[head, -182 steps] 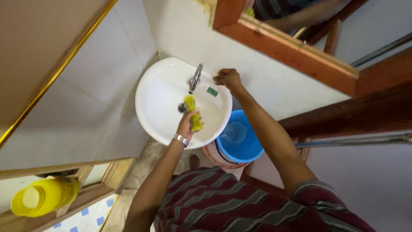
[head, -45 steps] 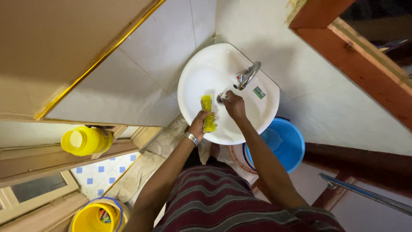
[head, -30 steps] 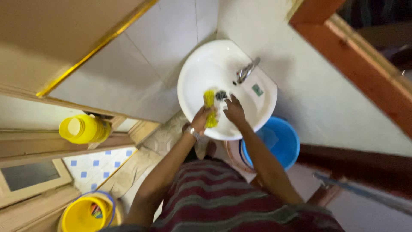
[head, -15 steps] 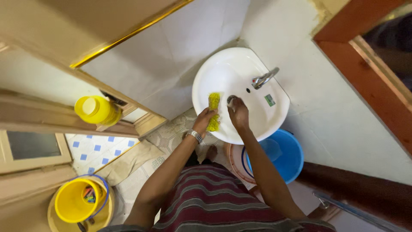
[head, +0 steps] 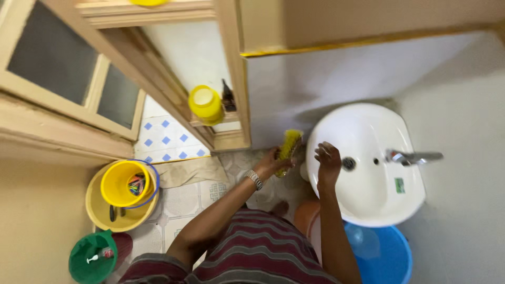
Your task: The person scrubs a white bathroom sink with a yellow brush, rinses it, then opens a yellow container and uses a small yellow cup to scoop and apply a white cleaning powder. They scrub the sink again with the brush and rinse the sink and brush under running water.
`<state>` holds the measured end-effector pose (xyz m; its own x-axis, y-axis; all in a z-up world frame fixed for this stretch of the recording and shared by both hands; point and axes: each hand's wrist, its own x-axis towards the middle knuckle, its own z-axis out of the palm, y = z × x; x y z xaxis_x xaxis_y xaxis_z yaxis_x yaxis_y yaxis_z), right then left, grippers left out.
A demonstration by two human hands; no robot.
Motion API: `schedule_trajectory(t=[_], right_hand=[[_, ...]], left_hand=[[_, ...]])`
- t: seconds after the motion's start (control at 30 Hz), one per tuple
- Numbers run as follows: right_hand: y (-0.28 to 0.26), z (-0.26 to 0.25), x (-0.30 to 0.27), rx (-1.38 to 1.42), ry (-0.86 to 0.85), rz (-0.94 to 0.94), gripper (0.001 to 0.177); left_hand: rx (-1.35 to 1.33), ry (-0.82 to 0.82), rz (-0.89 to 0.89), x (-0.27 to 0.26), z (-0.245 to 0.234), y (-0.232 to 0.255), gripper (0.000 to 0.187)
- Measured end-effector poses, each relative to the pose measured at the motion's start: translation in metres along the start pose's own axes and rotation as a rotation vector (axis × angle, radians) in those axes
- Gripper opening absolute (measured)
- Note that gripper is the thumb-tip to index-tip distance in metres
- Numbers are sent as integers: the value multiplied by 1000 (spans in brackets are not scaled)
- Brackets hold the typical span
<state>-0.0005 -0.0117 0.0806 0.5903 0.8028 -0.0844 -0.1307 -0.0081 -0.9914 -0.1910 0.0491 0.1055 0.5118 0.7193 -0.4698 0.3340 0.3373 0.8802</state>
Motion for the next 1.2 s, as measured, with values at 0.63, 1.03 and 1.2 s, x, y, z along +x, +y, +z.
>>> schedule_trajectory(t=[0.63, 1.03, 1.2], right_hand=[[-70, 218, -35, 439, -245, 125, 14], [-71, 199, -24, 864, -400, 192, 23], [-69, 182, -17, 870, -296, 264, 22]], left_hand=[[525, 1056, 876, -145, -309, 227, 42], [390, 804, 883, -136, -313, 170, 49], [273, 623, 705, -128, -271, 120, 48]])
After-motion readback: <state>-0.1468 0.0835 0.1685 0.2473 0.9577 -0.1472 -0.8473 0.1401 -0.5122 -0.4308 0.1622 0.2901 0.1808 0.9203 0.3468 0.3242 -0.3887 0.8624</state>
